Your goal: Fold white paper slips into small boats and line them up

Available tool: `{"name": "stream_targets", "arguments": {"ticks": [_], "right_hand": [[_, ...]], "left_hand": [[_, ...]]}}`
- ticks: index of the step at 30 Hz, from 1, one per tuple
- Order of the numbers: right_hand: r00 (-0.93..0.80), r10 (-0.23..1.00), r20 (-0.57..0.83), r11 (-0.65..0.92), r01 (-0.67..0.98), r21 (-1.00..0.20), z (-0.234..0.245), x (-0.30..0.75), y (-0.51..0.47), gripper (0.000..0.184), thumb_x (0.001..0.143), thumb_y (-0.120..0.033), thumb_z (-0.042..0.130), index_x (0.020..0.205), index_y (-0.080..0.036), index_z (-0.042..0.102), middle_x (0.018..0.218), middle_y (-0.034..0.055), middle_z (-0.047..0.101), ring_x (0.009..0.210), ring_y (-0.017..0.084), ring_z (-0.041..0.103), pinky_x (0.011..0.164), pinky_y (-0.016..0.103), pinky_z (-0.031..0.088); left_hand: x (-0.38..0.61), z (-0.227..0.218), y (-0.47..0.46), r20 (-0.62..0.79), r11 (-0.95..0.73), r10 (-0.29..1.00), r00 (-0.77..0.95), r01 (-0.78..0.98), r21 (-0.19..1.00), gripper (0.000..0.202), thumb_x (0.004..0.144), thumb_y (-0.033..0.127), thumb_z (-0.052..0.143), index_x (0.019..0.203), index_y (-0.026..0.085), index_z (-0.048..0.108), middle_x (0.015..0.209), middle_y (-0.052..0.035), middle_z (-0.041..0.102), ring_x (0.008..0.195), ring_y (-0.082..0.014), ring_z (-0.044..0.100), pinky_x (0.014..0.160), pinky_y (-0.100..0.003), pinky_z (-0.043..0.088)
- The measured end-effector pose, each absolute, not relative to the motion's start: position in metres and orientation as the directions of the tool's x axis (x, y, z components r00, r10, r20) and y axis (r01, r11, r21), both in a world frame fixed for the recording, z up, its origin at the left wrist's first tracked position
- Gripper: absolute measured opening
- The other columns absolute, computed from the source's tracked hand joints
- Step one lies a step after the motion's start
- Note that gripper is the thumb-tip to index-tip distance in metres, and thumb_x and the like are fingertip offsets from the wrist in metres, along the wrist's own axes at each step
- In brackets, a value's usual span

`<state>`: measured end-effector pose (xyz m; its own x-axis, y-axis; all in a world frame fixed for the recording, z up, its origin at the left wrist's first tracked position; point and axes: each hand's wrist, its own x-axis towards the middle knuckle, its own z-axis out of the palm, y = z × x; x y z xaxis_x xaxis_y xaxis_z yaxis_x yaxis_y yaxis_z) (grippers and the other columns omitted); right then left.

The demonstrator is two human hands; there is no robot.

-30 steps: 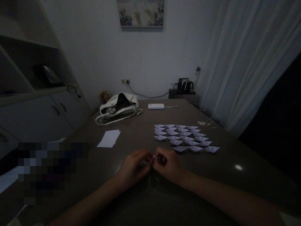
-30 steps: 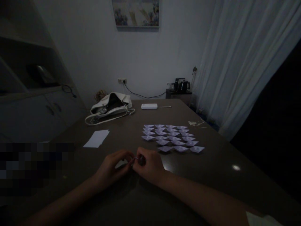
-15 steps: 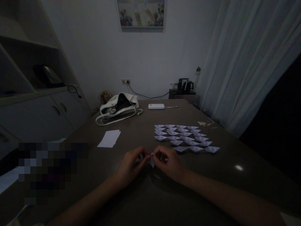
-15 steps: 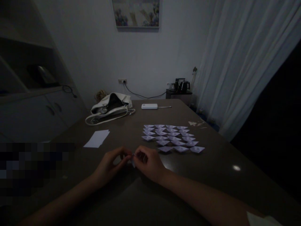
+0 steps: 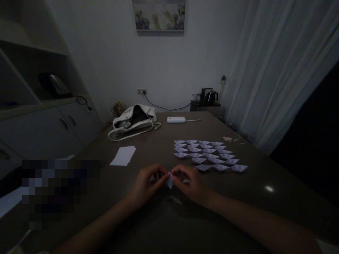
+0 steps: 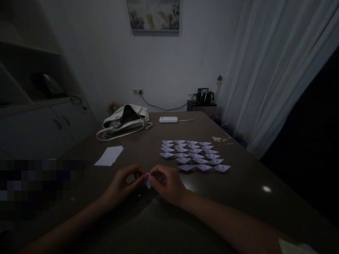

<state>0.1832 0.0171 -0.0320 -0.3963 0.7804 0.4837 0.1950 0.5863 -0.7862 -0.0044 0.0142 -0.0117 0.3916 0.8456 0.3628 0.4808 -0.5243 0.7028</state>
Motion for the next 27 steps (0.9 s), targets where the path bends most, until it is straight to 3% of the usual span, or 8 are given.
{"name": "stream_targets", "arguments": {"ticks": [16,27], "right_hand": [[-0.362,0.776,0.517,0.601,0.176,-0.779,-0.0323,0.1835,0.0174,0.005,0.085,-0.02,0.056,0.087,-0.017,0.059,0.074,0.0001,0.061,0.066,0.011,0.058,0.059,0.021,0.045],[-0.387,0.77,0.507,0.607,0.202,-0.768,-0.0302,0.1834,0.0175,0.006,0.084,-0.019,0.057,0.083,-0.016,0.062,0.074,0.0015,0.062,0.065,0.012,0.058,0.06,0.023,0.046]], "left_hand": [[-0.0008,-0.0053,0.0148,0.202,-0.316,0.926,0.319,0.366,0.875,0.026,0.082,0.036,0.056,0.075,0.013,0.064,0.069,-0.004,0.064,0.067,-0.0171,0.059,0.062,-0.026,0.045],[-0.0029,-0.0096,0.0144,0.246,-0.404,0.891,0.381,0.42,0.813,0.023,0.084,0.033,0.054,0.077,0.013,0.063,0.069,-0.0033,0.063,0.066,-0.0163,0.058,0.061,-0.025,0.044]]}}
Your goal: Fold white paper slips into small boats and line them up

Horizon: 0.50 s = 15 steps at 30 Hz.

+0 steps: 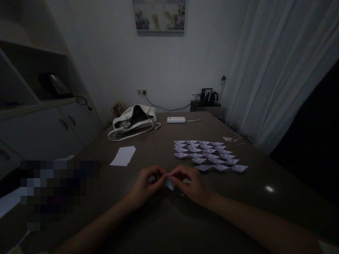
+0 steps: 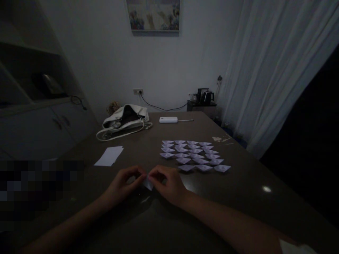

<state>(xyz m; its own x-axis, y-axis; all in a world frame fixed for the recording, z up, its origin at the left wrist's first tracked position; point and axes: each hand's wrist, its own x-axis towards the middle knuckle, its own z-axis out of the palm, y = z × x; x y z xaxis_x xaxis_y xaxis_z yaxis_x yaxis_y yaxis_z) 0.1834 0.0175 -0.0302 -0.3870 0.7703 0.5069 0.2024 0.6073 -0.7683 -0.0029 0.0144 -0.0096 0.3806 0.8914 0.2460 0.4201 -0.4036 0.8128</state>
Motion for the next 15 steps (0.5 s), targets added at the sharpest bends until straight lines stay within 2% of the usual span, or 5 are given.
{"name": "stream_targets", "arguments": {"ticks": [7,15], "right_hand": [[-0.414,0.794,0.445,0.553,0.186,-0.812,-0.0308,0.1834,0.016,0.008,0.084,-0.022,0.058,0.087,-0.016,0.061,0.074,0.0013,0.062,0.065,0.012,0.057,0.059,0.022,0.046],[-0.391,0.84,0.376,0.468,0.172,-0.867,-0.0303,0.1842,0.0213,0.011,0.084,-0.026,0.058,0.079,-0.016,0.06,0.071,-0.0004,0.058,0.064,0.011,0.054,0.058,0.022,0.044]], "left_hand": [[-0.0021,-0.0103,0.0138,0.271,-0.431,0.882,0.386,0.429,0.793,0.022,0.086,0.032,0.052,0.075,0.014,0.06,0.067,-0.0016,0.06,0.065,-0.0153,0.056,0.061,-0.024,0.043],[0.0002,-0.0098,0.015,0.212,-0.367,0.903,0.372,0.415,0.832,0.025,0.086,0.036,0.052,0.079,0.014,0.063,0.07,-0.0024,0.062,0.067,-0.0159,0.057,0.061,-0.024,0.043]]}}
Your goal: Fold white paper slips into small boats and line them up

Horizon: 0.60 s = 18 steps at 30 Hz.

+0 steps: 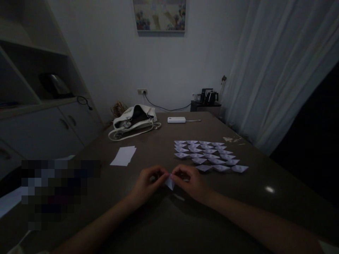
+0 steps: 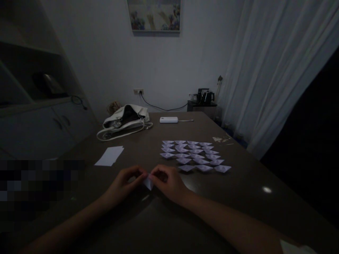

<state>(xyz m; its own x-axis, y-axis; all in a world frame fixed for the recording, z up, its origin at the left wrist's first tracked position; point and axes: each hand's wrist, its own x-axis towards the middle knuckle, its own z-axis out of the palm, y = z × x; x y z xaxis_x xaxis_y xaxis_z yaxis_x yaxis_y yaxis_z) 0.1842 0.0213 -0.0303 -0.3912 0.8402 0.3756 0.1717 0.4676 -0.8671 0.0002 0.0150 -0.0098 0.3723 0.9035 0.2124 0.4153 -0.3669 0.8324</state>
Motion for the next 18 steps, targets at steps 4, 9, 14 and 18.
{"name": "stream_targets", "arguments": {"ticks": [4,9,14,18], "right_hand": [[-0.386,0.845,0.371,0.45,0.136,-0.883,-0.0278,0.1843,0.0206,0.012,0.084,-0.026,0.057,0.078,-0.016,0.059,0.071,-0.0001,0.057,0.065,0.012,0.054,0.059,0.022,0.044],[-0.394,0.844,0.364,0.443,0.129,-0.887,-0.0283,0.1842,0.0201,0.013,0.085,-0.028,0.056,0.078,-0.017,0.057,0.071,-0.0003,0.056,0.065,0.011,0.054,0.057,0.022,0.043],[-0.381,0.849,0.365,0.423,0.076,-0.903,-0.0307,0.184,0.0208,0.015,0.086,-0.031,0.055,0.079,-0.017,0.054,0.071,-0.0012,0.052,0.06,0.01,0.051,0.054,0.021,0.043],[-0.352,0.86,0.369,0.398,0.013,-0.917,-0.0331,0.1835,0.0228,0.019,0.086,-0.035,0.055,0.079,-0.018,0.051,0.072,-0.0016,0.049,0.06,0.01,0.05,0.052,0.021,0.044]], "left_hand": [[-0.0002,-0.0088,0.015,0.237,-0.399,0.895,0.379,0.439,0.805,0.025,0.085,0.036,0.053,0.076,0.014,0.063,0.069,-0.0019,0.062,0.064,-0.0148,0.055,0.057,-0.023,0.04],[-0.0012,-0.0086,0.015,0.231,-0.405,0.89,0.392,0.452,0.794,0.024,0.086,0.034,0.052,0.077,0.014,0.063,0.068,-0.0014,0.062,0.063,-0.0144,0.054,0.056,-0.022,0.039],[-0.0026,-0.0115,0.0171,0.277,-0.45,0.868,0.412,0.417,0.79,0.021,0.087,0.032,0.054,0.078,0.015,0.061,0.073,-0.0006,0.057,0.064,-0.0126,0.05,0.058,-0.022,0.039],[-0.0038,-0.0144,0.0197,0.341,-0.5,0.844,0.414,0.378,0.779,0.02,0.086,0.031,0.057,0.075,0.015,0.061,0.083,-0.0019,0.053,0.07,-0.0127,0.049,0.061,-0.023,0.039]]}}
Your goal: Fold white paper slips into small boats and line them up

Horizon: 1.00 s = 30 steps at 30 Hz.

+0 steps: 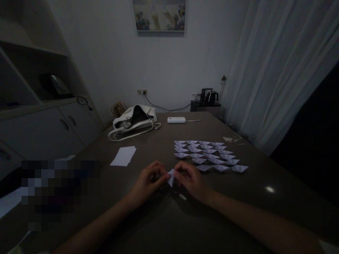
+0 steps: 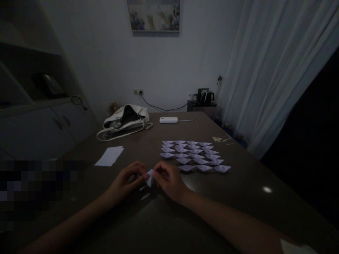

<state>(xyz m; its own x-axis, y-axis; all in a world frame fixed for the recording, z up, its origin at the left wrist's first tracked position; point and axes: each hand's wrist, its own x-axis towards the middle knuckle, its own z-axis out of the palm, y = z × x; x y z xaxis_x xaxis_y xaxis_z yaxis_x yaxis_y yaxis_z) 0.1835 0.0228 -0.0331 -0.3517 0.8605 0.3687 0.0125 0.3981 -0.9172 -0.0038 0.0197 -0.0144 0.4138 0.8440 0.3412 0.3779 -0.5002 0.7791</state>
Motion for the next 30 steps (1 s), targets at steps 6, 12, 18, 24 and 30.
{"name": "stream_targets", "arguments": {"ticks": [6,12,18,24,30], "right_hand": [[-0.348,0.871,0.347,0.369,-0.001,-0.929,-0.035,0.184,0.024,0.021,0.086,-0.037,0.055,0.079,-0.018,0.051,0.071,-0.0018,0.05,0.059,0.009,0.05,0.051,0.021,0.045],[-0.348,0.882,0.318,0.344,0.013,-0.939,-0.037,0.185,0.029,0.019,0.084,-0.037,0.058,0.082,-0.018,0.056,0.073,0.0003,0.055,0.065,0.012,0.055,0.054,0.021,0.045],[-0.39,0.885,0.256,0.272,-0.014,-0.962,-0.04,0.185,0.037,0.024,0.083,-0.04,0.059,0.085,-0.016,0.06,0.071,-0.0002,0.057,0.059,0.01,0.053,0.052,0.022,0.043],[-0.353,0.895,0.273,0.31,0.051,-0.949,-0.036,0.185,0.031,0.021,0.084,-0.033,0.058,0.098,-0.018,0.058,0.088,0.004,0.06,0.067,0.012,0.057,0.054,0.022,0.046],[-0.389,0.853,0.348,0.398,0.052,-0.916,-0.032,0.186,0.025,0.017,0.085,-0.032,0.058,0.096,-0.019,0.058,0.091,0.0037,0.059,0.074,0.012,0.056,0.057,0.022,0.047]], "left_hand": [[-0.004,-0.012,0.019,0.352,-0.5,0.84,0.414,0.337,0.797,0.017,0.085,0.028,0.057,0.075,0.015,0.061,0.087,-0.0032,0.054,0.077,-0.0145,0.053,0.065,-0.024,0.041],[-0.004,-0.01,0.015,0.361,-0.533,0.795,0.487,0.279,0.799,0.01,0.083,0.027,0.062,0.085,0.017,0.062,0.1,-0.0063,0.058,0.096,-0.0195,0.055,0.084,-0.032,0.043],[-0.006,-0.014,0.014,0.379,-0.575,0.782,0.495,0.337,0.745,0.016,0.081,0.028,0.064,0.093,0.018,0.061,0.093,-0.0053,0.062,0.092,-0.0202,0.056,0.083,-0.032,0.044],[-0.004,-0.008,0.01,0.346,-0.543,0.81,0.474,0.381,0.748,0.014,0.084,0.031,0.059,0.085,0.017,0.06,0.082,-0.0027,0.06,0.079,-0.0172,0.056,0.072,-0.027,0.044],[-0.003,-0.012,0.013,0.316,-0.551,0.807,0.5,0.443,0.707,0.014,0.084,0.029,0.058,0.092,0.018,0.063,0.084,-0.0035,0.063,0.08,-0.0183,0.057,0.071,-0.029,0.043]]}}
